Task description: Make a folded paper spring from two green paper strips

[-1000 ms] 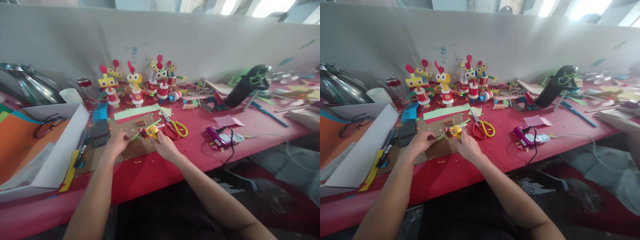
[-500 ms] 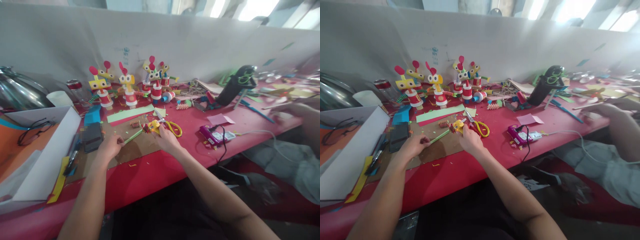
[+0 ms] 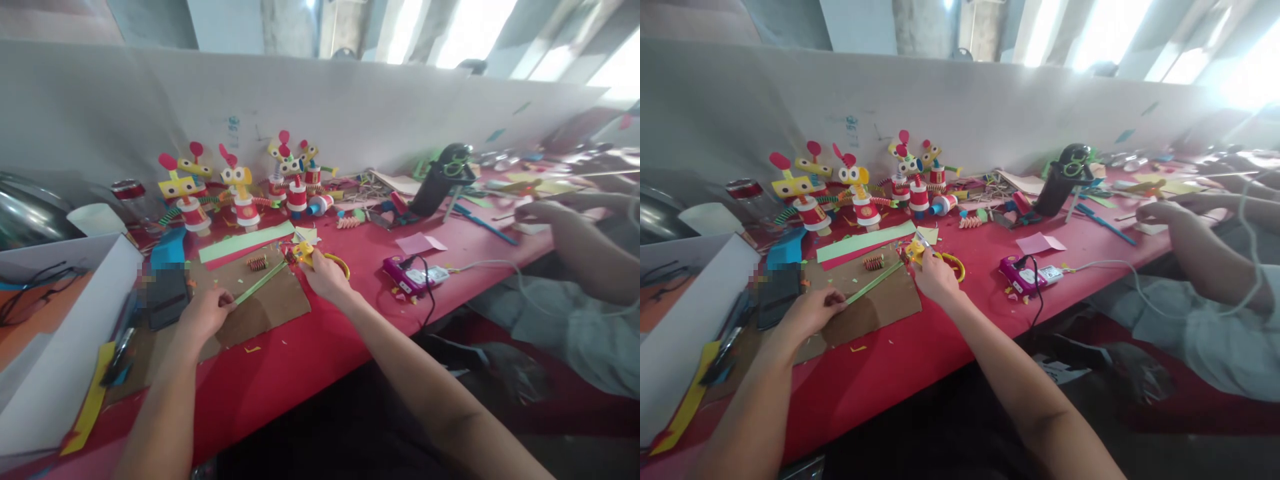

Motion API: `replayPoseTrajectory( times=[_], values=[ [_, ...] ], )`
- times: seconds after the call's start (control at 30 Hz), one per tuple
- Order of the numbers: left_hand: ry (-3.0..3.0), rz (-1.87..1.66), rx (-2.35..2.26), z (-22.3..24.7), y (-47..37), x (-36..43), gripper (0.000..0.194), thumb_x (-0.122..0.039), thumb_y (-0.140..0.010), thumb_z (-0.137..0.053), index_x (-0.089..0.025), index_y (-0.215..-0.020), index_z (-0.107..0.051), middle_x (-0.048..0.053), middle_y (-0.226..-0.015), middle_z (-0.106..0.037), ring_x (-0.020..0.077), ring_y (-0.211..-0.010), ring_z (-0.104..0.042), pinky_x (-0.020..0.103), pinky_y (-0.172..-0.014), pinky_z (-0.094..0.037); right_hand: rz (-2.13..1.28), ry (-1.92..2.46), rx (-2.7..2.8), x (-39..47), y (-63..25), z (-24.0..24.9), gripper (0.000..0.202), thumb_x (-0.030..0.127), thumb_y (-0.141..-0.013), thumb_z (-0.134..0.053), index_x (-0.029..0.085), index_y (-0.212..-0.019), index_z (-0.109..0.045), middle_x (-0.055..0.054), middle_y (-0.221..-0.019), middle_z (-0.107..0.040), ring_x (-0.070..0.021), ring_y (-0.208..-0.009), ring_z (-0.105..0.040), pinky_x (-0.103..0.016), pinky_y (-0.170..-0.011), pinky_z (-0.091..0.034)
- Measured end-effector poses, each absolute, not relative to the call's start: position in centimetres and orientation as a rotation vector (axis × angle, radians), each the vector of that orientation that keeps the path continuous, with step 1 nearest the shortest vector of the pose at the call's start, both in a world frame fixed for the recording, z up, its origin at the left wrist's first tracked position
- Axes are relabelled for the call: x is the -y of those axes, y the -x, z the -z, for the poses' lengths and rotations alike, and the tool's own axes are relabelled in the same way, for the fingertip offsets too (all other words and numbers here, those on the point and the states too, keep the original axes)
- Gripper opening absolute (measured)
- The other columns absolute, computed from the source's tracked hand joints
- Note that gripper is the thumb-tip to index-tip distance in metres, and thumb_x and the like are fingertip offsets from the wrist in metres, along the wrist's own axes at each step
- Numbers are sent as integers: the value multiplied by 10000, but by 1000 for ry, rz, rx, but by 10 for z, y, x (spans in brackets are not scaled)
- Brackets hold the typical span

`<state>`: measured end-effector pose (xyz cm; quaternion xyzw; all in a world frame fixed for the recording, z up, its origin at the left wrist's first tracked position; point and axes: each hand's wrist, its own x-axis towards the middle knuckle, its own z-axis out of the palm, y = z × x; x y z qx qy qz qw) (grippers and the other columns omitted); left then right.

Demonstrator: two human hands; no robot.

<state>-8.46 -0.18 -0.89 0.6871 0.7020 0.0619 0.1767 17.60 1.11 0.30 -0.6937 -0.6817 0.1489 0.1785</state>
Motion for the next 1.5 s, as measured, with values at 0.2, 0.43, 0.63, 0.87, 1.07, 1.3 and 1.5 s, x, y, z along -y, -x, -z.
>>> replayPoseTrajectory(
  times=[0.2,0.43,0.63,0.87,1.07,1.3,1.5],
  values=[
    [-1948,-161,-2001,11,85,0,115,-306,-770,-555,-223,-811,-623,36,-824,-690,180,-761,-615,257,-638,-394,-517,1857,2050,8,-158,-4,327,427,-920,-369,185,-1126,-445,-147,-998,-665,-295,-889,-647,-330,-675,-430],
    [-1958,-186,-2001,9,85,2,129,-312,-751,-590,-224,-829,-644,45,-867,-697,192,-788,-618,257,-644,-397,-584,1711,2132,30,-131,-2,314,420,-923,-370,175,-1104,-446,-141,-975,-674,-282,-868,-648,-315,-664,-416],
    [-1954,-190,-1995,8,84,3,121,-300,-757,-585,-224,-833,-641,47,-865,-700,195,-797,-620,259,-645,-394,-586,1709,2140,30,-129,0,340,453,-918,-367,188,-1113,-452,-128,-978,-676,-276,-852,-653,-309,-647,-419],
    [-1920,-183,-2017,10,86,0,111,-305,-735,-609,-230,-809,-646,39,-860,-700,186,-795,-628,247,-646,-406,-466,1932,1980,-8,-169,-4,345,431,-918,-365,175,-1125,-468,-142,-1048,-661,-292,-943,-635,-336,-715,-442],
    [-1933,-197,-2001,12,87,-1,104,-303,-730,-612,-238,-804,-647,38,-843,-702,197,-805,-635,257,-651,-406,-416,2035,1885,-26,-189,-2,345,438,-918,-351,186,-1128,-459,-155,-1064,-653,-303,-938,-634,-349,-697,-452],
    [-1907,-188,-2006,10,86,-1,101,-305,-721,-607,-238,-790,-637,32,-830,-695,195,-779,-631,265,-650,-404,-332,2061,1870,-25,-192,-4,323,420,-918,-344,197,-1126,-449,-151,-1003,-668,-297,-903,-646,-364,-706,-456],
    [-1911,-191,-2003,10,86,0,84,-304,-725,-604,-240,-778,-617,22,-797,-675,181,-741,-615,253,-625,-384,-423,2003,1713,-34,-210,-1,326,449,-873,-434,194,-1062,-509,-150,-1032,-657,-280,-896,-641,-327,-668,-459]
  ],
)
